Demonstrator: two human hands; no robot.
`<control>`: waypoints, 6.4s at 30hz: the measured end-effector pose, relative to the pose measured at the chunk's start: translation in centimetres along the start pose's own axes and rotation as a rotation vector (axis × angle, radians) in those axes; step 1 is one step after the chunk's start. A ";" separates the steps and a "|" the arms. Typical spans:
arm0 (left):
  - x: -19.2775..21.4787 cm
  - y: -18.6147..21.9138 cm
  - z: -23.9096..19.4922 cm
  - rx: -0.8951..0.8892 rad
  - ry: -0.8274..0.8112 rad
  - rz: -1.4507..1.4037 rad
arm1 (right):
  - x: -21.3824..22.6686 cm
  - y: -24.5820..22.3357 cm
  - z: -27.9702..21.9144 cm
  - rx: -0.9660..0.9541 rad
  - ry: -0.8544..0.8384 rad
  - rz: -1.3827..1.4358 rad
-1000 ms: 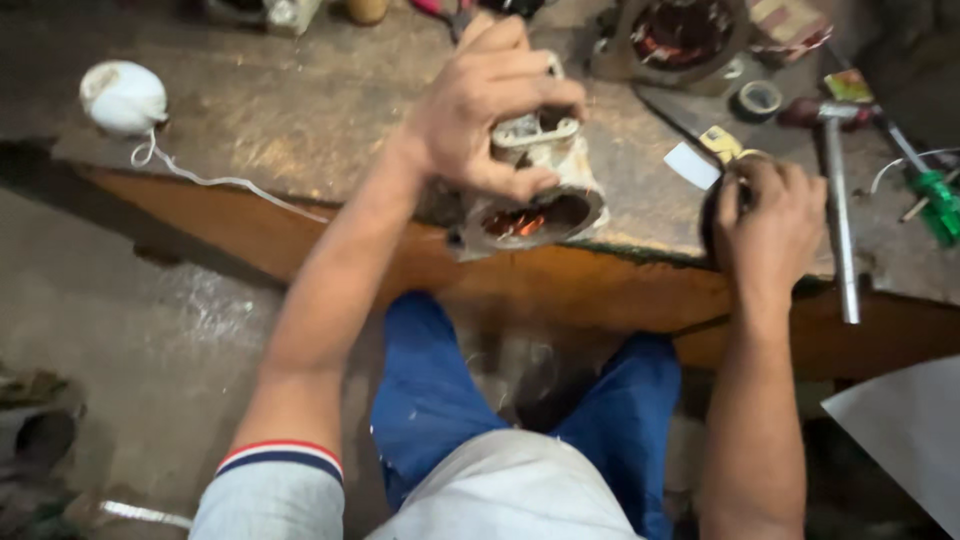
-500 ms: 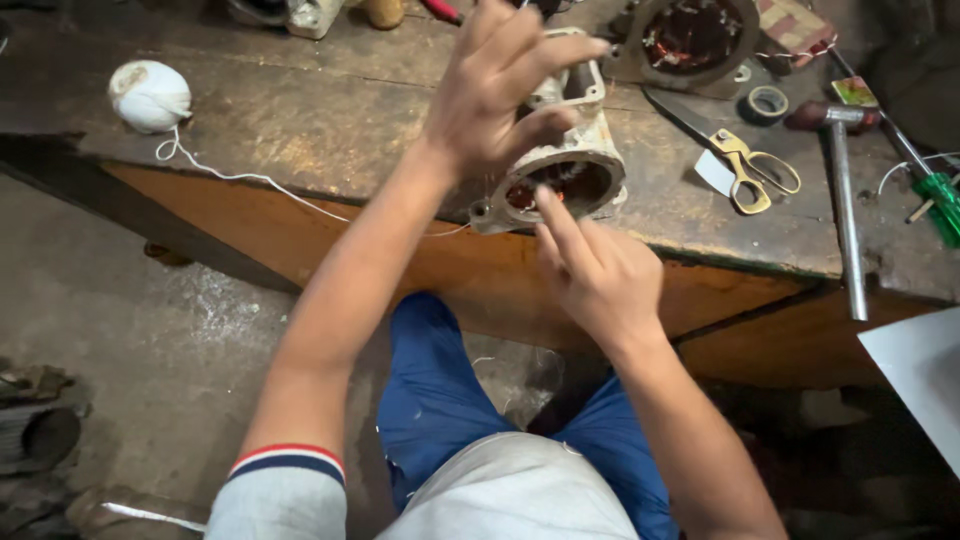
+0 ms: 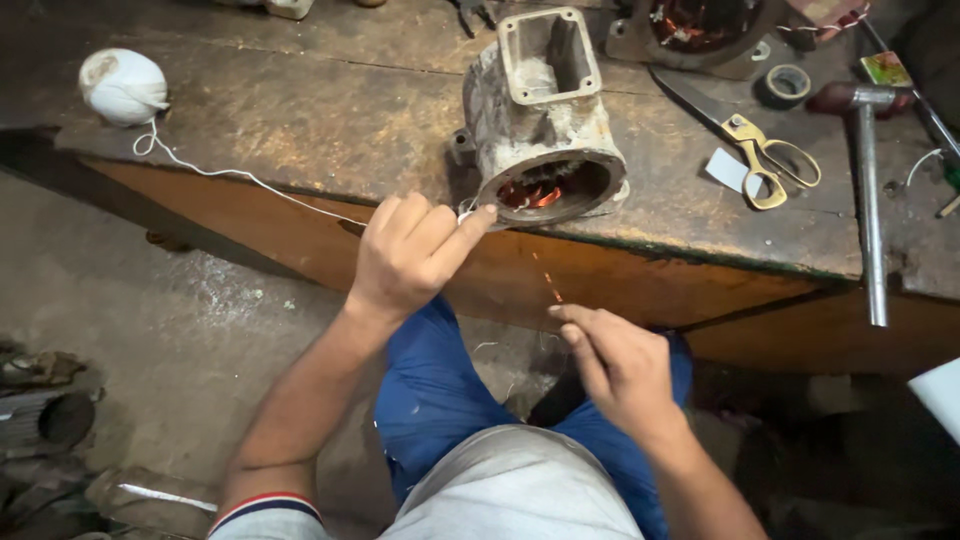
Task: The person inserts a copper coil into a motor housing, secures it with white string, and uses a hammer to tap the housing. They then cut a sheet of white plastic with scissors and handle the copper coil again.
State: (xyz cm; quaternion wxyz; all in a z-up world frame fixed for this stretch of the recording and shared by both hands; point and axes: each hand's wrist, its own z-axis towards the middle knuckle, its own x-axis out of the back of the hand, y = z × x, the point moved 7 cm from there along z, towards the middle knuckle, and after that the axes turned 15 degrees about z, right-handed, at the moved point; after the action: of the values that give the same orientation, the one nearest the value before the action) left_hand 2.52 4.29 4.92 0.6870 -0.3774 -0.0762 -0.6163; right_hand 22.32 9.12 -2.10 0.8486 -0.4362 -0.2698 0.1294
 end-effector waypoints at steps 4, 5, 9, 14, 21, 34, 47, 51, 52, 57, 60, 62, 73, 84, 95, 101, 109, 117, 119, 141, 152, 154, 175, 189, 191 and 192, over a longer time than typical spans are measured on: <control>-0.6 0.9 -0.1 0.041 -0.055 0.087 | -0.5 -1.7 0.8 0.059 0.041 0.047; -0.8 1.1 -0.4 0.100 -0.100 0.034 | -0.6 -2.5 0.9 0.128 0.051 0.022; -1.6 4.1 -1.6 0.175 -0.249 -0.419 | -1.9 -4.0 0.2 0.414 0.022 -0.073; -1.0 6.8 -2.0 0.001 -0.456 -0.513 | -0.7 -0.5 -1.2 0.500 0.293 0.167; 1.4 3.0 2.5 -0.052 -0.191 0.063 | -0.6 2.5 2.0 0.260 0.287 -0.111; -0.4 -0.7 4.0 0.147 -0.025 -0.190 | -3.2 1.2 9.0 0.135 0.103 -0.183; -4.1 -1.7 5.0 0.345 -0.091 -0.503 | -3.0 3.1 10.4 0.138 0.137 -0.091; -3.8 -1.7 4.9 0.338 -0.067 -0.518 | -3.3 2.2 9.4 0.112 0.251 -0.127; -3.6 -1.7 5.2 0.324 -0.056 -0.522 | -3.1 1.9 9.4 0.102 0.276 -0.142; -2.4 -1.7 5.2 0.323 -0.120 -0.525 | -3.8 1.1 8.5 0.130 0.297 -0.259; 0.2 -1.7 3.7 0.304 0.001 -0.620 | -4.4 0.1 6.1 0.388 0.307 -0.310; 0.5 -2.2 1.1 0.480 -0.103 -0.712 | -4.9 1.1 4.5 0.378 0.212 -0.375; 4.7 7.3 -2.1 0.291 -0.517 -0.923 | -0.1 -1.1 -2.6 0.101 0.067 0.260; 3.2 5.2 -1.6 0.530 -0.348 -0.853 | 0.7 5.2 -6.0 -0.429 0.130 0.692; 2.6 7.4 -2.7 0.611 -0.543 -1.200 | -0.7 2.4 -4.9 -0.267 0.073 0.770; 1.5 7.6 -3.1 0.550 -0.585 -1.180 | -0.7 2.1 -5.2 -0.175 -0.202 0.759; 0.9 4.9 -1.7 0.481 -0.143 -0.556 | 1.9 -1.2 -0.6 0.068 0.193 0.805; -0.8 4.3 -1.0 0.515 -0.132 -0.256 | 0.4 -2.0 7.7 0.271 0.341 -0.274; -0.5 4.2 -1.1 0.528 -0.100 -0.222 | -0.9 -1.3 9.3 0.265 0.292 -0.351; -1.7 4.5 0.1 0.572 -0.118 0.047 | -1.9 3.3 13.2 -0.213 -0.329 -0.177; -1.7 4.1 0.3 0.632 -0.067 -0.099 | -0.6 0.4 11.5 -0.084 -0.234 -0.092; -1.2 3.3 -1.0 0.767 -0.054 -0.385 | 1.4 0.1 9.2 -0.176 -0.106 0.052; -4.1 4.3 -3.9 0.896 -0.357 -1.438 | -0.3 -2.1 2.6 0.247 0.134 0.126; -1.0 3.0 -0.9 0.678 0.013 -0.411 | -0.3 1.1 8.8 0.239 0.369 -0.117; -1.1 3.1 -0.8 0.655 0.015 -0.367 | -0.7 0.9 9.6 0.228 0.304 -0.210; -1.2 3.1 -0.7 0.647 0.013 -0.353 | -0.9 1.0 10.1 0.203 0.246 -0.203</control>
State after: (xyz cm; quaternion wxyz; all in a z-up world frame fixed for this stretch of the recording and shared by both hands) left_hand 4.81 4.65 2.44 0.6544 -0.1178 -0.3269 -0.6715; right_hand 15.83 16.01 1.58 0.9236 -0.3314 -0.1920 0.0155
